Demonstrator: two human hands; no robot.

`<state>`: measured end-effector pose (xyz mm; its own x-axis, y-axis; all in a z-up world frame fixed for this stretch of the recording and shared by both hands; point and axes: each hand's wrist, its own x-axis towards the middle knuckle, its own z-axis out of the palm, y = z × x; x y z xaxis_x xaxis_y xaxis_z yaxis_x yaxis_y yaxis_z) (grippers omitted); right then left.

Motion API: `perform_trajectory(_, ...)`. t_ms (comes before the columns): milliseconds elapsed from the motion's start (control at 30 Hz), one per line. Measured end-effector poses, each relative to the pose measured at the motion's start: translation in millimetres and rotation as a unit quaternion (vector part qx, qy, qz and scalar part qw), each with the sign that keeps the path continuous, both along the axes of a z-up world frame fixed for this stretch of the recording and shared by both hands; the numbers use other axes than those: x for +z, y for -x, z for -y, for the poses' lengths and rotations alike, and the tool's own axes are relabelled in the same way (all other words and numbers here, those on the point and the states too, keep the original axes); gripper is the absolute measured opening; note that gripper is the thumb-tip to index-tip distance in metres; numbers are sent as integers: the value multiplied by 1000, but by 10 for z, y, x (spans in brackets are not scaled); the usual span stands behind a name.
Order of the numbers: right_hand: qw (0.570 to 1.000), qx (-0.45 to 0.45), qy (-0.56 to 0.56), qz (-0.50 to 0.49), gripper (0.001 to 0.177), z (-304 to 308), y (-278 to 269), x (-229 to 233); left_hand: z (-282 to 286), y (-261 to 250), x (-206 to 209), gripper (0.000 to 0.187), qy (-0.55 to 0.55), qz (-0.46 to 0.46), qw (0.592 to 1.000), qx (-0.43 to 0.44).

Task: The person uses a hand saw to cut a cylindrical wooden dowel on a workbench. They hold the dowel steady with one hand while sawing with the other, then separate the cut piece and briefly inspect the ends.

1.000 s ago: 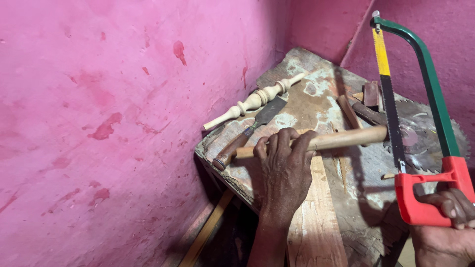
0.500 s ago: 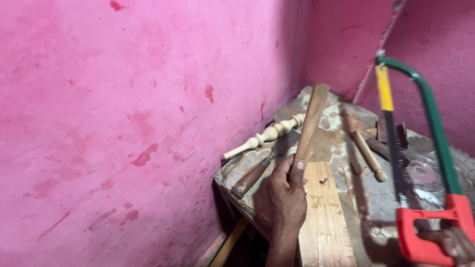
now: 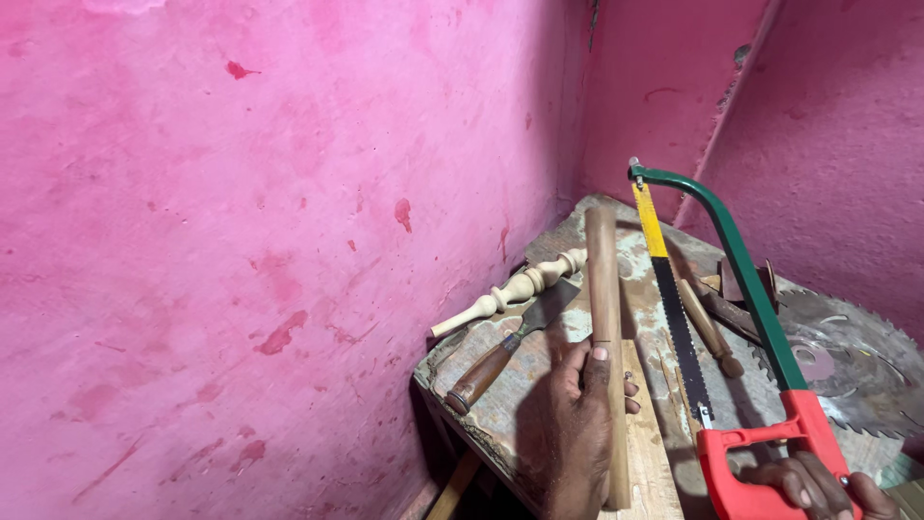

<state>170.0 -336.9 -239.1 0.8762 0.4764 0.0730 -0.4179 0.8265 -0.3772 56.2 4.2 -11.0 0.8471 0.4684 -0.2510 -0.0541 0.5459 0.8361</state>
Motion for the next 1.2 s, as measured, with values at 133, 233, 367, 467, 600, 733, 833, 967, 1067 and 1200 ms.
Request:
perform_trajectory(133, 994, -13, 104, 30, 49, 36, -68, -103, 3, 44, -38, 38, 18, 70, 997, 8)
perform_trajectory(233, 993, 16, 96, 72, 53, 54, -119, -117, 9, 60, -12, 37, 21, 88, 996, 10)
perform_trajectory(367, 988, 98, -74, 92, 46, 32, -29, -102, 32, 71, -40, 35, 8, 81, 997, 13)
perform_trajectory(467, 998, 17, -61, 10, 45, -26, 58, -73, 62, 1, -40, 32, 5, 84, 995, 45)
perform_trajectory(600, 997, 40, -28, 56, 50, -71, 43, 92, 40, 80, -20, 32, -85, -15, 996, 23)
perform_trajectory(733, 998, 61, -20, -6, 47, -108, 71, 180, 97, 0, -70, 31, -51, 89, 993, 60)
perform_trajectory(833, 998, 42, -2, -55, 50, -59, 58, 110, 121, -48, -136, 32, -33, 94, 994, 47)
perform_trajectory(967, 994, 37, -71, -71, 44, -1, 28, -63, 129, -45, -196, 32, -23, 122, 992, 37)
perform_trajectory(1067, 994, 27, -79, -70, 42, -48, 89, 8, 112, -58, -224, 28, -9, 137, 990, 26)
perform_trajectory(1200, 995, -25, -48, -84, 46, -242, 266, 263, 120, -68, -246, 25, 18, 152, 988, 18)
